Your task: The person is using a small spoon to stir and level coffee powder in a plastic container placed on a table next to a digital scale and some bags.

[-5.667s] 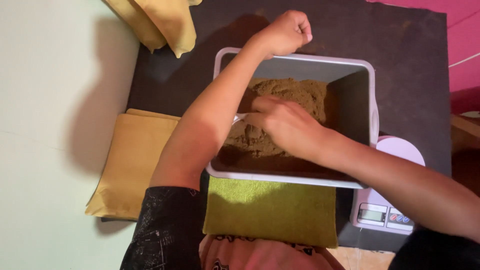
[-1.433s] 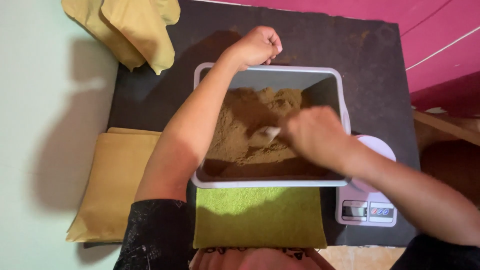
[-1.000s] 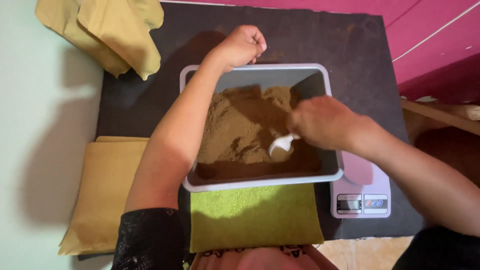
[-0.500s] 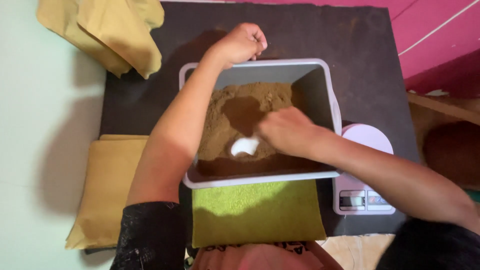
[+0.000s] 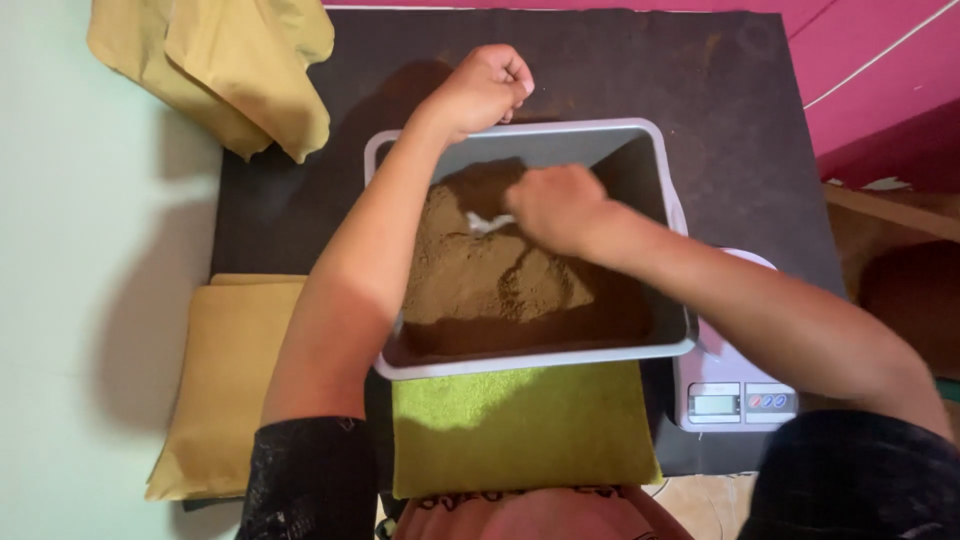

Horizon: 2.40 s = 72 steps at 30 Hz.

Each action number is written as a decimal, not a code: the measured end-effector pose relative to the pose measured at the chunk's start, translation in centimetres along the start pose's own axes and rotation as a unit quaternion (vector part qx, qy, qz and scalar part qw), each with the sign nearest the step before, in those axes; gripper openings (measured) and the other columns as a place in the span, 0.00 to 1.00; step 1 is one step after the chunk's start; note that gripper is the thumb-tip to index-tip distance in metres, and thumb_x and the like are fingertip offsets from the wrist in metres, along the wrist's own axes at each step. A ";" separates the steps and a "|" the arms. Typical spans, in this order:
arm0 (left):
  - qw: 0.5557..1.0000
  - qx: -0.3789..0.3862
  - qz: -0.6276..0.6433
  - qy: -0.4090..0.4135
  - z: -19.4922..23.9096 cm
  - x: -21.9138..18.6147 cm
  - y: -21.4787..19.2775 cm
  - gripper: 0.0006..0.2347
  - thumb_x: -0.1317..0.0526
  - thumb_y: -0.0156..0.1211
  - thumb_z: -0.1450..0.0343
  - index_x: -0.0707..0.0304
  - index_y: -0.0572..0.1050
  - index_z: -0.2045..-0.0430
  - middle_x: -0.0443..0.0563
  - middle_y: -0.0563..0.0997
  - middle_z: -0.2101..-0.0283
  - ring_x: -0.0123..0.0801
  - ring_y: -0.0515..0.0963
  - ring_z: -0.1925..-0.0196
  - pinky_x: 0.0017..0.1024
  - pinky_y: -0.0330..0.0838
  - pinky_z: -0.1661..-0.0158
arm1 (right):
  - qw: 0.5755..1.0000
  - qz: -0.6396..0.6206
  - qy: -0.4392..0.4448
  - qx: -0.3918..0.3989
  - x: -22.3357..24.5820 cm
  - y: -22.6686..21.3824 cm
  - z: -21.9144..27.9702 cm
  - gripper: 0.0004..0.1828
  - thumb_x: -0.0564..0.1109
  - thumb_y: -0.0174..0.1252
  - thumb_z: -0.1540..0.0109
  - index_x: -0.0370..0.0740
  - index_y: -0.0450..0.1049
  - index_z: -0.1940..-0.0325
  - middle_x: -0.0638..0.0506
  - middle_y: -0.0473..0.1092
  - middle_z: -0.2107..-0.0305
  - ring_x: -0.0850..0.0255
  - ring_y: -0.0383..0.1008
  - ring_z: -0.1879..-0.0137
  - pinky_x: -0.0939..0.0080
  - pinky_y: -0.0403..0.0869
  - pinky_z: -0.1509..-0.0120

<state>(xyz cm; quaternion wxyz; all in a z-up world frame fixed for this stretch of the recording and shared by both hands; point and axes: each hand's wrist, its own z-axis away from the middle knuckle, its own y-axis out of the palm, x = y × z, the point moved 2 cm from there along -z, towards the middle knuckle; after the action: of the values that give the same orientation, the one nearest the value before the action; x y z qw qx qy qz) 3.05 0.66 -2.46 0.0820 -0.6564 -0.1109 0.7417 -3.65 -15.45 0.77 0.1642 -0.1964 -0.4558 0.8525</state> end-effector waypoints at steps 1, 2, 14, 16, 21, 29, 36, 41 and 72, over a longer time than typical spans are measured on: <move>1.000 -0.005 0.003 0.001 -0.3 0.0 0.1 0.05 0.68 0.54 0.26 0.56 0.73 0.71 0.43 0.74 0.74 0.24 0.74 0.76 0.26 0.68 0.73 | 1.000 0.005 -0.003 0.000 -0.9 -0.6 1.1 0.13 0.37 0.49 0.33 0.42 0.81 0.60 0.46 0.80 0.64 0.46 0.83 0.62 0.47 0.79 0.66; 1.000 0.001 -0.007 -0.010 -0.5 0.2 0.1 0.04 0.66 0.55 0.26 0.55 0.74 0.71 0.43 0.75 0.73 0.24 0.75 0.75 0.26 0.68 0.73 | 1.000 0.015 0.012 -0.013 -1.8 -1.3 2.1 0.14 0.38 0.48 0.34 0.45 0.80 0.54 0.45 0.79 0.61 0.43 0.82 0.57 0.45 0.79 0.61; 1.000 -0.007 -0.025 -0.015 -0.1 0.0 0.0 0.04 0.64 0.56 0.26 0.52 0.75 0.72 0.43 0.78 0.71 0.24 0.76 0.73 0.27 0.69 0.72 | 0.992 0.079 0.095 -0.004 -7.0 -1.2 4.4 0.15 0.41 0.49 0.37 0.53 0.82 0.60 0.50 0.80 0.65 0.47 0.84 0.60 0.50 0.79 0.63; 0.997 0.018 -0.056 -0.043 -0.5 -0.4 0.1 0.04 0.62 0.54 0.25 0.53 0.74 0.70 0.43 0.79 0.68 0.25 0.76 0.69 0.28 0.70 0.69 | 0.992 0.045 0.115 0.034 -7.6 0.3 4.5 0.16 0.41 0.48 0.38 0.56 0.81 0.60 0.50 0.79 0.64 0.44 0.83 0.59 0.49 0.78 0.62; 0.999 0.002 -0.052 -0.009 -0.8 0.2 0.2 0.05 0.66 0.56 0.26 0.52 0.75 0.72 0.43 0.80 0.72 0.23 0.77 0.73 0.26 0.70 0.73 | 0.983 0.068 0.052 -0.161 -5.7 5.2 -0.9 0.12 0.47 0.51 0.35 0.56 0.81 0.63 0.49 0.79 0.68 0.44 0.83 0.64 0.47 0.76 0.67; 0.997 0.013 -0.064 -0.029 0.2 -0.8 0.1 0.05 0.63 0.54 0.24 0.52 0.74 0.70 0.42 0.79 0.69 0.24 0.77 0.70 0.28 0.71 0.67 | 0.975 0.145 0.168 -0.030 -6.5 2.2 5.1 0.15 0.48 0.52 0.32 0.57 0.83 0.69 0.63 0.78 0.71 0.61 0.82 0.64 0.63 0.74 0.67; 1.000 0.000 -0.008 0.021 -1.2 1.4 0.4 0.04 0.67 0.57 0.26 0.56 0.74 0.71 0.43 0.75 0.73 0.23 0.74 0.76 0.25 0.69 0.73 | 0.932 0.215 0.101 -0.275 -5.3 0.6 5.6 0.21 0.56 0.59 0.34 0.63 0.72 0.83 0.67 0.66 0.84 0.72 0.68 0.79 0.65 0.65 0.77; 0.998 0.010 -0.054 -0.013 1.0 -1.6 0.2 0.04 0.66 0.54 0.24 0.55 0.74 0.69 0.42 0.76 0.70 0.23 0.75 0.72 0.26 0.69 0.69 | 0.935 0.246 0.037 -0.254 -9.7 3.9 3.5 0.13 0.44 0.59 0.43 0.62 0.77 0.80 0.62 0.75 0.74 0.62 0.77 0.69 0.61 0.68 0.74; 0.997 0.005 -0.056 -0.049 1.1 -1.6 0.1 0.04 0.65 0.55 0.25 0.53 0.74 0.68 0.42 0.77 0.69 0.23 0.76 0.70 0.25 0.70 0.68 | 0.999 -0.044 -0.011 -0.014 -5.2 -2.0 5.4 0.13 0.37 0.47 0.40 0.46 0.75 0.56 0.46 0.77 0.70 0.43 0.79 0.62 0.41 0.74 0.64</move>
<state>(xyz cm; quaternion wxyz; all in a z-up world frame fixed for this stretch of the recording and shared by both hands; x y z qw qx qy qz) 2.17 0.10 -0.84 0.1208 -0.6119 -0.1475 0.7676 -1.60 -20.63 6.14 0.1937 -0.1695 -0.4779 0.8398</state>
